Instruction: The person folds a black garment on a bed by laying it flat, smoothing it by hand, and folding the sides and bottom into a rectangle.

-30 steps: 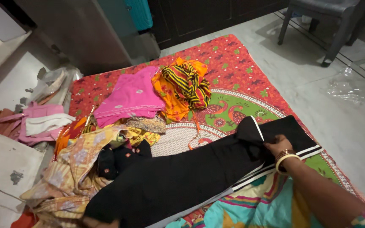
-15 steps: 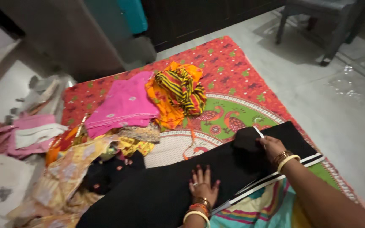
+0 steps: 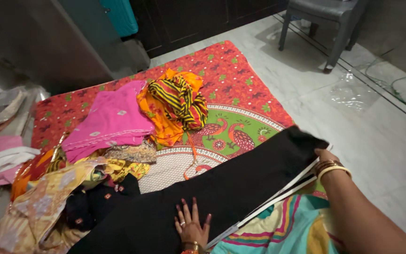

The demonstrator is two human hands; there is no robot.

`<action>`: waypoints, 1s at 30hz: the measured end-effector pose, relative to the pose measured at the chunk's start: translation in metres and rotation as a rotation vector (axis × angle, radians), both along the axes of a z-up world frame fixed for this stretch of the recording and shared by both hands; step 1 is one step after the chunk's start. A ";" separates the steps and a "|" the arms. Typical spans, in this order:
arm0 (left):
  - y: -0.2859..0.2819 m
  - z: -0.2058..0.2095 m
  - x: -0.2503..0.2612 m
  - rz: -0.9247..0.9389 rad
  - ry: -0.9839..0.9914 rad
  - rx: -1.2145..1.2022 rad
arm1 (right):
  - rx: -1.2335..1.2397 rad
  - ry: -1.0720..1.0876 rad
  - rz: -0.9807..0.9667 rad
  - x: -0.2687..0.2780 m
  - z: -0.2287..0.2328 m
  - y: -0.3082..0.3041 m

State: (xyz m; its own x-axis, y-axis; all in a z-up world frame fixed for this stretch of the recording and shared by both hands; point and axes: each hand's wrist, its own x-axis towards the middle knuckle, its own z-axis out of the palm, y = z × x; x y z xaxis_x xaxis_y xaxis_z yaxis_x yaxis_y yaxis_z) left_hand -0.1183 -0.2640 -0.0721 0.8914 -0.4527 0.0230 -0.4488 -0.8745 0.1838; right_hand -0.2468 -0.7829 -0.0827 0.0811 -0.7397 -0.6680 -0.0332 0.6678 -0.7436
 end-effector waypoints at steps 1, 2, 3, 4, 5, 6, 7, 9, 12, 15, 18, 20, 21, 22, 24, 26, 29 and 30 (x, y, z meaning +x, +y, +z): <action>-0.002 0.006 -0.004 -0.068 -0.055 -0.068 | 0.009 0.247 0.049 -0.007 0.003 -0.001; -0.004 0.012 -0.008 -0.132 0.069 0.036 | 0.056 0.140 0.008 -0.011 0.005 -0.001; -0.005 0.018 -0.015 -0.191 0.191 0.141 | 0.101 0.031 -0.028 -0.011 0.005 0.000; -0.005 0.021 -0.020 -0.250 0.313 0.246 | 0.145 -0.078 -0.064 -0.013 0.006 -0.001; -0.006 0.021 -0.022 -0.230 0.327 0.273 | 0.118 0.021 -0.016 -0.014 0.007 -0.003; -0.005 0.017 -0.023 -0.210 0.342 0.299 | 0.090 0.121 0.032 -0.014 0.007 -0.003; -0.001 0.008 -0.024 -0.188 0.358 0.329 | 0.066 0.221 0.082 -0.015 0.005 -0.003; 0.008 -0.019 -0.013 -0.271 0.280 0.281 | -0.246 0.582 0.545 -0.018 0.004 -0.004; 0.020 -0.058 0.005 -0.311 0.216 0.190 | -0.167 0.605 0.540 -0.014 0.001 -0.001; 0.036 -0.067 0.030 -0.188 0.428 0.362 | -0.033 0.497 0.365 -0.012 -0.002 0.001; 0.066 -0.059 0.060 -0.067 0.534 0.465 | 0.017 0.424 0.316 -0.009 -0.006 0.003; 0.073 -0.062 0.060 -0.034 0.496 0.436 | 0.033 0.397 0.311 -0.010 -0.003 0.005; 0.074 -0.064 0.057 -0.026 0.457 0.408 | 0.029 0.395 0.317 -0.011 0.001 0.007; 0.076 -0.066 0.054 -0.018 0.418 0.381 | 0.024 0.394 0.323 -0.011 0.005 0.009; 0.077 -0.069 0.047 -0.005 0.298 0.366 | -0.012 0.400 0.260 -0.011 0.012 0.010; 0.077 -0.070 0.043 0.025 0.238 0.381 | -0.026 0.386 0.255 -0.012 0.011 0.010; 0.078 -0.064 0.045 0.067 0.292 0.417 | -0.034 0.389 0.317 -0.012 0.003 0.005; 0.079 -0.062 0.047 0.064 0.335 0.418 | -0.047 0.426 0.325 -0.009 0.000 0.004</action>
